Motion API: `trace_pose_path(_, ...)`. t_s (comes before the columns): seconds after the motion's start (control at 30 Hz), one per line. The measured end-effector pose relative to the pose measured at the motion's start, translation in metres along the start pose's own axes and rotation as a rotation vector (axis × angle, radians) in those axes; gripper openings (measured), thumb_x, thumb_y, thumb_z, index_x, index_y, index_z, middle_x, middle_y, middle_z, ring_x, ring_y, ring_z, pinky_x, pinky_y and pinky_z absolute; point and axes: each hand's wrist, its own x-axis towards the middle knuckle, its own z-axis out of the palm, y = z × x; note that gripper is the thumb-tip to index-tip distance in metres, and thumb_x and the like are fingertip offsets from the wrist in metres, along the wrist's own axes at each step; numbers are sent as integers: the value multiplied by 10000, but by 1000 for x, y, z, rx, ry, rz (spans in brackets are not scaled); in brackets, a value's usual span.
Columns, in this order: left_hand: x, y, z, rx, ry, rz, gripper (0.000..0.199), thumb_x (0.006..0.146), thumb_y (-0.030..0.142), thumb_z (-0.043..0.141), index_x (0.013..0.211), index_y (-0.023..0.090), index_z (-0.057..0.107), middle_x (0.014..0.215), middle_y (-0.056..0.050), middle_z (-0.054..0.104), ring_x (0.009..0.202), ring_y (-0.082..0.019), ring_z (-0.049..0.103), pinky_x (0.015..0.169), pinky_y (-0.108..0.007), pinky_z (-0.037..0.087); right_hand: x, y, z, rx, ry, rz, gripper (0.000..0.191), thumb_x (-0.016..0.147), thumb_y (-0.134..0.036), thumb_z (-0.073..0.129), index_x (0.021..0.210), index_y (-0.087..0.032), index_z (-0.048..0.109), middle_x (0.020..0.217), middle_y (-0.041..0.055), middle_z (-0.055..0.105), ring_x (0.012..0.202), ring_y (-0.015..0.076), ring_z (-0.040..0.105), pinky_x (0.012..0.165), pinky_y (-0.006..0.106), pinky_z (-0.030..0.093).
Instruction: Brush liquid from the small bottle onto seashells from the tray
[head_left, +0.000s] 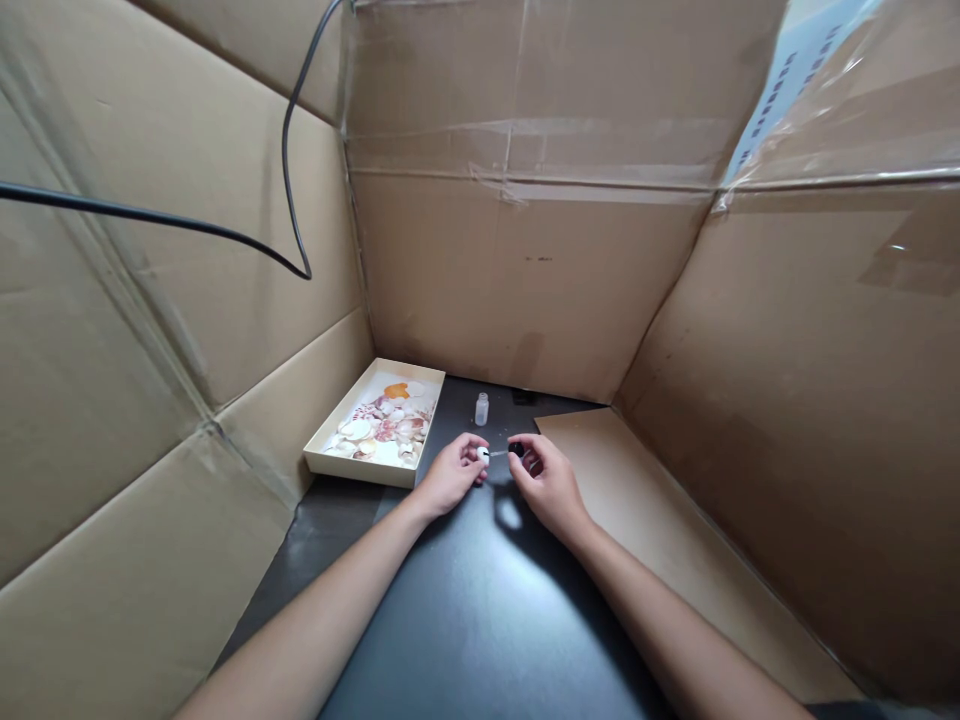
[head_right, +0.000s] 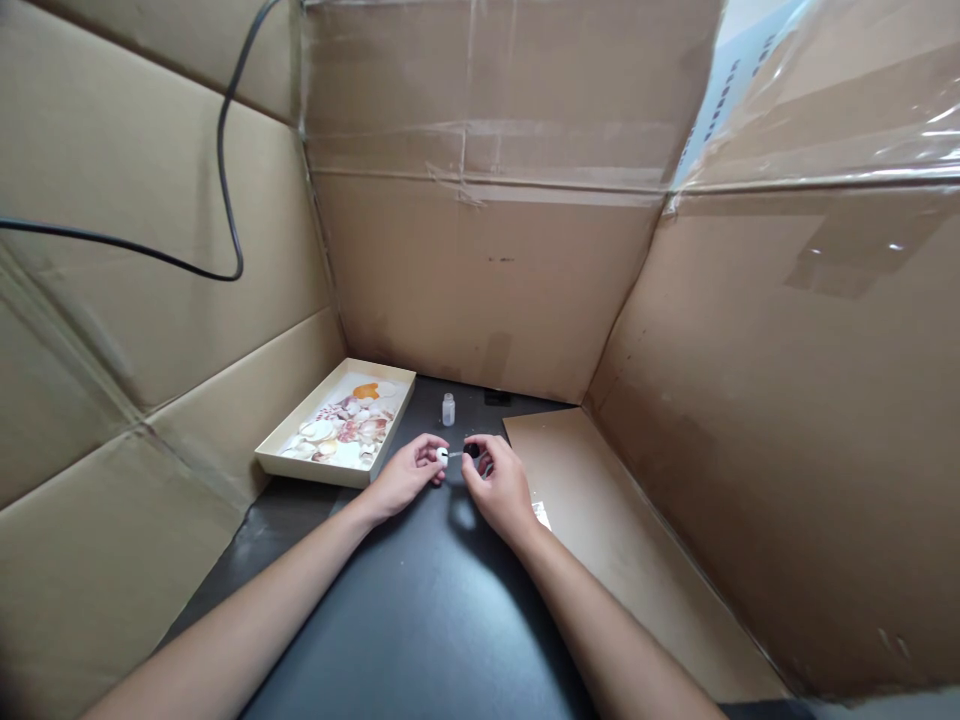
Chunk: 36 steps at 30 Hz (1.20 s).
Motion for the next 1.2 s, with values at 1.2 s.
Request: trace_pose_path(1.2,-1,-1,-2,216,23,92,260,788,353,596,958,161,549,688,39,484,619,-109,499,616,-239,410,1,-1,-3,-40,32,-19,208,847,-308,539,971,-187,655,811,39,605,626,150,546,598,269,459)
